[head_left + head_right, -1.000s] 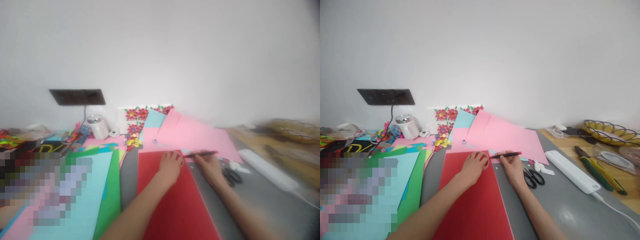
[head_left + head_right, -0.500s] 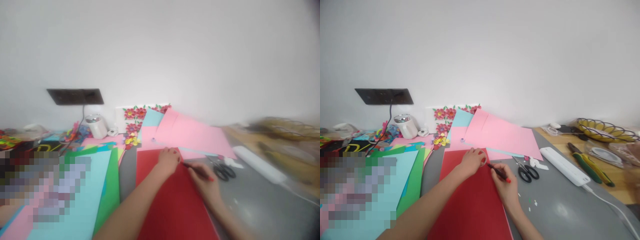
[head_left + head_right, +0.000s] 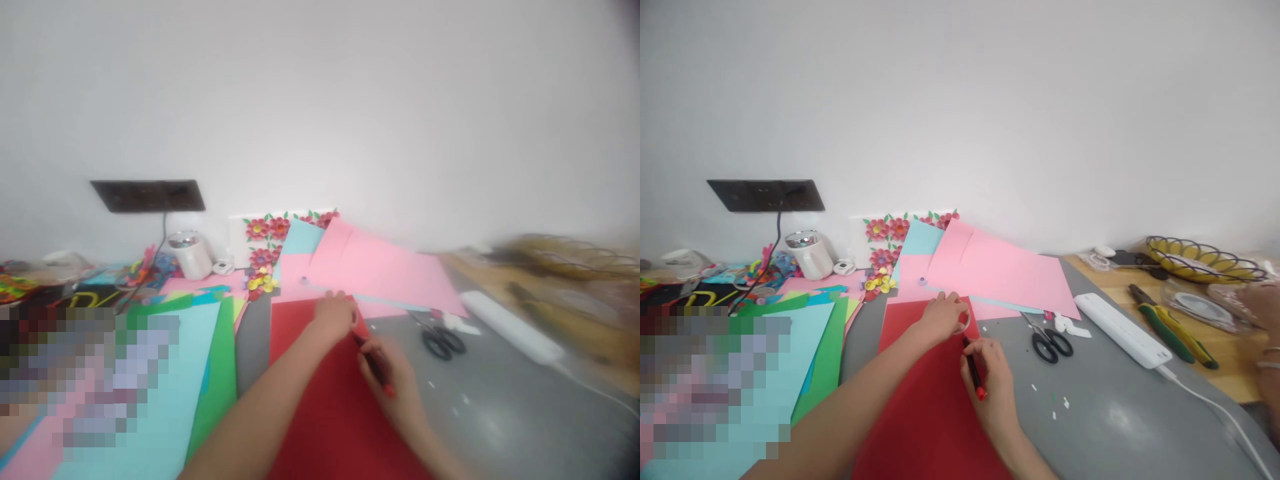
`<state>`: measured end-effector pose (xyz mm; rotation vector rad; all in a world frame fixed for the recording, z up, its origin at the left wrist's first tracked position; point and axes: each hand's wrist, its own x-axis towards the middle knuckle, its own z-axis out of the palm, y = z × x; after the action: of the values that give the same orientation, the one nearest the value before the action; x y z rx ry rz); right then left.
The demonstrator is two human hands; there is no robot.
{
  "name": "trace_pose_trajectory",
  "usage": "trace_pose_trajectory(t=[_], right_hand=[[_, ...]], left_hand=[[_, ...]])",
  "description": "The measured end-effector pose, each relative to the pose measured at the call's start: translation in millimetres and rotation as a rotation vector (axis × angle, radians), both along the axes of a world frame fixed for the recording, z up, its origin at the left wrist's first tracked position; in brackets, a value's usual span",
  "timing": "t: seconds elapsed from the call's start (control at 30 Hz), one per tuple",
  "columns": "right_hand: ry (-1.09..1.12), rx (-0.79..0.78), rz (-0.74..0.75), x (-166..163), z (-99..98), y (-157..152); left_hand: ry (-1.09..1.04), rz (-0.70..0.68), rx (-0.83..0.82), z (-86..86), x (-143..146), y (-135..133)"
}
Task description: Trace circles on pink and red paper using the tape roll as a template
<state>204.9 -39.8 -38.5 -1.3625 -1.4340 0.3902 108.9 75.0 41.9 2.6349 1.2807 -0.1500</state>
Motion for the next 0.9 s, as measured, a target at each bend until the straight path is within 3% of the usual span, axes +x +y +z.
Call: trace_pose_trajectory(t=[0.2,0.57,0.9], right_hand=[[-0.062,0.039,-0.034,-4.6,3.6,-3.1],[0.024,-0.014,0.115,-13.7,7.3,9.2],[-0.108,0.008,0.096,-5.7,4.1,15.2]], left_hand=[[0.01,-0.018,0.004,1.0,-0.7,2.1],[0.022,-0.065,0.009,-1.9,-2.2,8.9],[0.031,-0.077,0.004,-1.4,-2.9,11.2]])
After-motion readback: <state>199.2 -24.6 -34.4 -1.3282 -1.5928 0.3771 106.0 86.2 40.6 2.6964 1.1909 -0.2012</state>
